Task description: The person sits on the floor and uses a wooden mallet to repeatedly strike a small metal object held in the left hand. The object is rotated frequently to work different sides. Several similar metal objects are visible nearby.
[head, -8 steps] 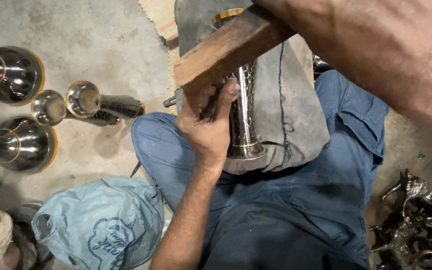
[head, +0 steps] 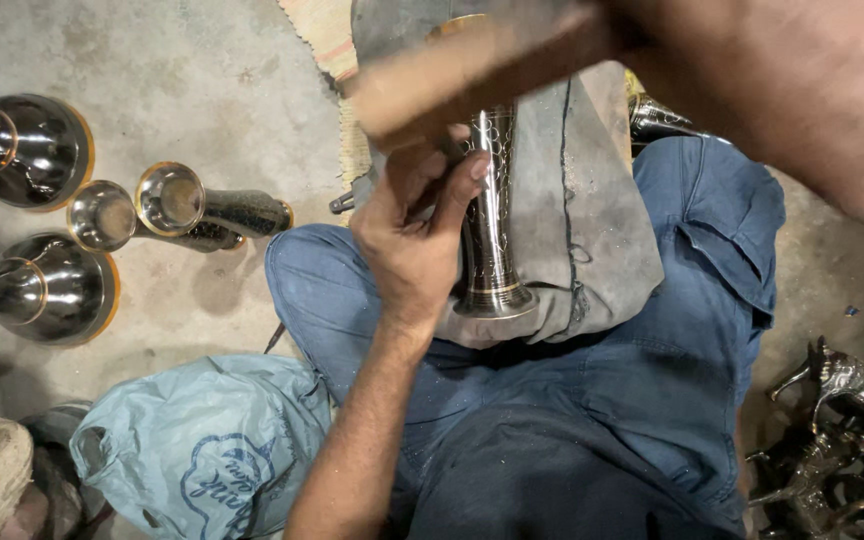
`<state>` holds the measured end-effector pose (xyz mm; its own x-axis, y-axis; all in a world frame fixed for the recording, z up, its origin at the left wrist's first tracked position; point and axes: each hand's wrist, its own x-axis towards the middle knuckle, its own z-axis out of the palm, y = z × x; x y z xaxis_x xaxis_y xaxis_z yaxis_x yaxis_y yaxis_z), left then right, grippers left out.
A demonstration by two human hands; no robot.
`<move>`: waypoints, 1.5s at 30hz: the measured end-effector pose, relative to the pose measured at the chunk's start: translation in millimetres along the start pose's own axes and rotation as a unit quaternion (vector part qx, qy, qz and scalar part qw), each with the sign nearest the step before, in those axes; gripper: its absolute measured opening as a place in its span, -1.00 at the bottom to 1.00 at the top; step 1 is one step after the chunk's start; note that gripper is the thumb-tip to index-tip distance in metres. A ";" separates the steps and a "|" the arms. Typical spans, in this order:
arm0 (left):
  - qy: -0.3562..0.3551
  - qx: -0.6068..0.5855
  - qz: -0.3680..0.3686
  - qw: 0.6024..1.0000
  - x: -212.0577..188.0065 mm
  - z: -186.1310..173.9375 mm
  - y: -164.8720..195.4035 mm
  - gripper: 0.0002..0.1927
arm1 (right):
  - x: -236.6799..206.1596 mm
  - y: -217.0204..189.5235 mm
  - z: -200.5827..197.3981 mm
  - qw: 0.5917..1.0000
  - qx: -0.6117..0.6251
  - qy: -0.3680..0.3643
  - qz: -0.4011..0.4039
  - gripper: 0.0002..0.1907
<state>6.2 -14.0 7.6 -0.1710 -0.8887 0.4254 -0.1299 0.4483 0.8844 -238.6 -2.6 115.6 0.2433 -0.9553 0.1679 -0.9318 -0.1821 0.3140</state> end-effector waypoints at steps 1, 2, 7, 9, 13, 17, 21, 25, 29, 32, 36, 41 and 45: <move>-0.016 0.017 -0.001 1.000 2.1 -2.3 0.3 -0.71 | 0.1 0.5 1.3 0.999 0.043 0.027 0.013 -0.74; -0.030 0.019 0.017 0.999 4.8 -4.0 0.8 -0.70 | -3.6 1.4 0.1 1.000 0.018 0.017 0.000 -0.77; -0.132 -0.015 0.032 0.991 26.7 -7.6 6.9 -0.66 | -26.9 9.2 -8.8 0.993 0.097 -0.006 0.060 -0.71; -0.175 0.042 0.052 0.982 34.4 -12.5 11.0 -0.70 | -34.7 7.6 -7.9 0.999 0.016 0.004 0.037 -0.64; -0.238 0.048 0.098 0.965 51.3 -14.5 21.0 -0.66 | -50.7 4.8 -3.3 0.981 0.163 0.089 0.052 -0.60; -0.320 0.153 0.079 0.931 62.3 -12.7 23.7 -0.70 | -68.4 -4.6 7.5 0.973 0.181 0.111 0.094 -0.58; -0.304 0.064 0.135 0.941 63.9 -18.8 19.5 -0.62 | -79.2 -17.8 17.5 0.961 0.211 0.093 0.154 -0.67; -0.332 0.017 0.082 0.939 70.8 -20.6 11.3 -0.65 | -90.9 -22.7 23.5 0.952 0.210 0.143 0.173 -0.72; -0.365 -0.034 0.123 0.922 76.0 -25.1 10.1 -0.63 | -95.7 -19.8 29.1 0.920 0.301 0.188 0.164 -0.74; -0.373 0.005 0.162 0.913 80.7 -25.2 11.8 -0.64 | -94.6 -18.6 33.2 0.929 0.267 0.222 0.127 -0.75; -0.392 0.010 0.155 0.907 83.0 -25.8 15.3 -0.65 | -92.2 -18.9 36.8 0.890 0.354 0.245 0.150 -0.75; -0.381 0.066 0.197 0.901 80.2 -27.7 16.5 -0.66 | -85.2 -13.6 32.6 0.966 0.111 0.204 0.115 -0.75; -0.351 0.074 0.198 0.912 74.5 -27.0 13.6 -0.69 | -72.2 -15.4 16.1 0.970 0.153 0.166 0.094 -0.74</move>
<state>18.0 -76.8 56.5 -0.8095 -0.3969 0.4326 -0.0435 0.7753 0.6300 -246.1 65.4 83.6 0.0881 -0.8602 0.5023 -0.9920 -0.1216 -0.0341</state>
